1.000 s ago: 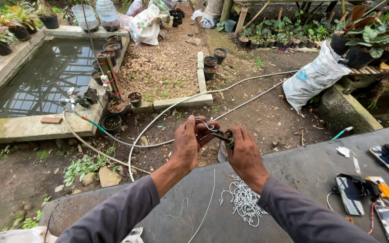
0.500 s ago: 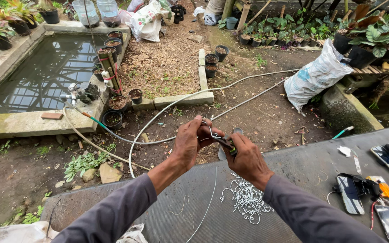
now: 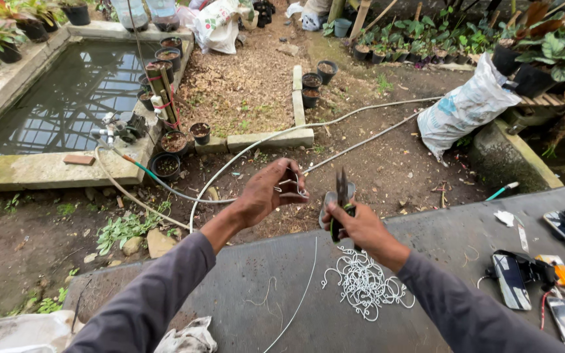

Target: The person uses pliers to bend a thin metal wire into small loops and curls, dropping each finished piece onto a growing pile on the work surface. The task is performed repeatedly in a consistent manner.

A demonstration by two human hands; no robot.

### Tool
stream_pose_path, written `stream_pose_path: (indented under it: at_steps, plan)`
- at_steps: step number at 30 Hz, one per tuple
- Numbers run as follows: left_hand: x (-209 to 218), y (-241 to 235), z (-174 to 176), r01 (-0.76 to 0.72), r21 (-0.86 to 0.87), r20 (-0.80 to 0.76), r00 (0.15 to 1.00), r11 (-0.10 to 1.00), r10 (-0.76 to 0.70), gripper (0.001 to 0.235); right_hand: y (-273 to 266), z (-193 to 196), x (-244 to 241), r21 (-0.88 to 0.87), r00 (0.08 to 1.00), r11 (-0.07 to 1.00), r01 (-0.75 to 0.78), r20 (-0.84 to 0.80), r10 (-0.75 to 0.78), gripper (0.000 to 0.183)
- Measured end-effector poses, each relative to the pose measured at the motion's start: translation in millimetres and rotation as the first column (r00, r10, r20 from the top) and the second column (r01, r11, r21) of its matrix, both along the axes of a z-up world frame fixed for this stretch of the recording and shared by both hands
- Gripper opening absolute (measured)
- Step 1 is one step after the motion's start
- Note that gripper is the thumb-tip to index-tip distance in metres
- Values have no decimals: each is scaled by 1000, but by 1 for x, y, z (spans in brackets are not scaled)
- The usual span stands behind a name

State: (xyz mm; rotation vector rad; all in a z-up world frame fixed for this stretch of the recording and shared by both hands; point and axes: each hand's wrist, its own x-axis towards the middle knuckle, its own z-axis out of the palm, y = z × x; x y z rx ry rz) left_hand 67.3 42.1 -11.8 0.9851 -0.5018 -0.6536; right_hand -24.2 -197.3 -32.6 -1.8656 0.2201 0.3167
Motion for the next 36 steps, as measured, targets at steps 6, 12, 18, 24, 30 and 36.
stream_pose_path:
  at_steps: [6, 12, 18, 24, 30, 36]
  plan:
    - [-22, -19, -25, -58, 334, 283, 958, 941, -41, 59, -2, -3, -5, 287, 997, 958, 28, -71, -8, 33]
    - [-25, -27, -24, -156, 306, 407, 913, 939, 20, 59, 10, 5, -17, 201, 998, 980, 6, 64, -19, 27]
    - [-46, -31, -14, 25, 393, 330, 929, 919, -167, 56, -6, -2, -19, 77, 986, 983, -165, 48, 162, 30]
    - [-54, 27, -32, -231, 655, 603, 733, 720, -313, 53, -61, -87, -58, 113, 979, 978, 176, -121, -162, 26]
    - [-102, 110, -127, -22, 909, 217, 878, 417, -427, 38, -115, -236, -110, 69, 829, 849, 524, -267, -491, 25]
    - [-150, 160, -203, -239, 862, 389, 878, 447, -280, 24, -114, -274, -143, 78, 733, 821, 565, -504, -457, 33]
